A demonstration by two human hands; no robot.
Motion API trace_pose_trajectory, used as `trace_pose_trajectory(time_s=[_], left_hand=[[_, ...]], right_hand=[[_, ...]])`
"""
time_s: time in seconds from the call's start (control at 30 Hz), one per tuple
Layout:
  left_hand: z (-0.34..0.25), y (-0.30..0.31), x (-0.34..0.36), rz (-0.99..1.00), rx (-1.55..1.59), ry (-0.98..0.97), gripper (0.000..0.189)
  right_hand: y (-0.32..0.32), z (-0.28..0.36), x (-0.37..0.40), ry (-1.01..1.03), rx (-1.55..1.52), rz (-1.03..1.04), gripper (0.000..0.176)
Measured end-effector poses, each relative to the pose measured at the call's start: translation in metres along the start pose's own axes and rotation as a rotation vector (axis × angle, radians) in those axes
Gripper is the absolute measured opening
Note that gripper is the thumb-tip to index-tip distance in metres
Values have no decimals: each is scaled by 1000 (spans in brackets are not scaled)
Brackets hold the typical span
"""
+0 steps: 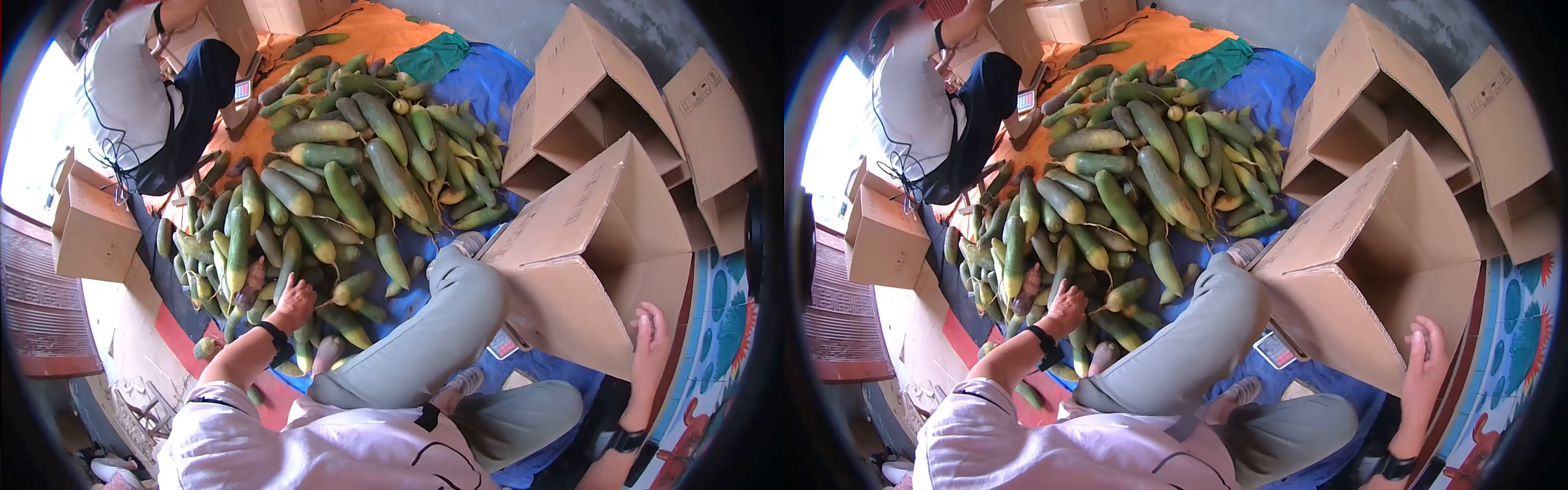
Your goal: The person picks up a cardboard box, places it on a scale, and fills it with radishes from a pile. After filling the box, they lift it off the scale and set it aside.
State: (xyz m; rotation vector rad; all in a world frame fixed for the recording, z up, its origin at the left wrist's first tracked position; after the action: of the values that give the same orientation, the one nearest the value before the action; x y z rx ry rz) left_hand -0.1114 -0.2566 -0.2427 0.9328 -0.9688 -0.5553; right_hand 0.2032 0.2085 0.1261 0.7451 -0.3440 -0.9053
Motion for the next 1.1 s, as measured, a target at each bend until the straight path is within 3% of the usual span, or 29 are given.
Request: trace_pose_trajectory(time_s=[0.07, 0.13, 0.17, 0.27, 0.43, 0.63, 0.83, 0.93, 1.1], left_hand=[[-9, 9, 2, -65, 9, 30, 24], [-15, 23, -3, -49, 134, 76, 21], [-21, 31, -8, 55, 83, 38, 21], [-41, -17, -29, 154, 94, 109, 21], [-51, -31, -38, 188, 65, 199, 30], [-43, -32, -50, 377, 228, 296, 22], [-41, -33, -53, 171, 119, 286, 26], [-42, -27, -49, 309, 227, 232, 27], [-46, -21, -35, 173, 272, 241, 22]], right_hand=[[-6, 10, 20, 202, 234, -176, 23], [-13, 12, 30, 207, 263, -174, 24], [-18, 12, 33, 205, 212, -182, 25], [-25, 5, 34, 211, 248, -198, 25], [-29, 11, 35, 226, 309, -225, 25], [-34, 12, 35, 262, 391, -222, 27], [-35, 17, 36, 291, 425, -225, 28], [-36, 17, 35, 283, 425, -231, 27], [-36, 20, 36, 297, 440, -230, 26]])
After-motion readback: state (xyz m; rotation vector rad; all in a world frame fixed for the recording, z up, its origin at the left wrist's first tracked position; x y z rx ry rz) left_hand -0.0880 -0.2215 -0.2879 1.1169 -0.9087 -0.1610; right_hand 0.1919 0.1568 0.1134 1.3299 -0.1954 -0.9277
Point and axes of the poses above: each hand's wrist, its own x-axis away from the middle knuckle, its own y-axis out of the back of the hand, z = x × y, the point moved 4 cm from there along -x, towards the middle knuckle, and after that the axes turned 7 degrees about -x, right-handed, at the moved point
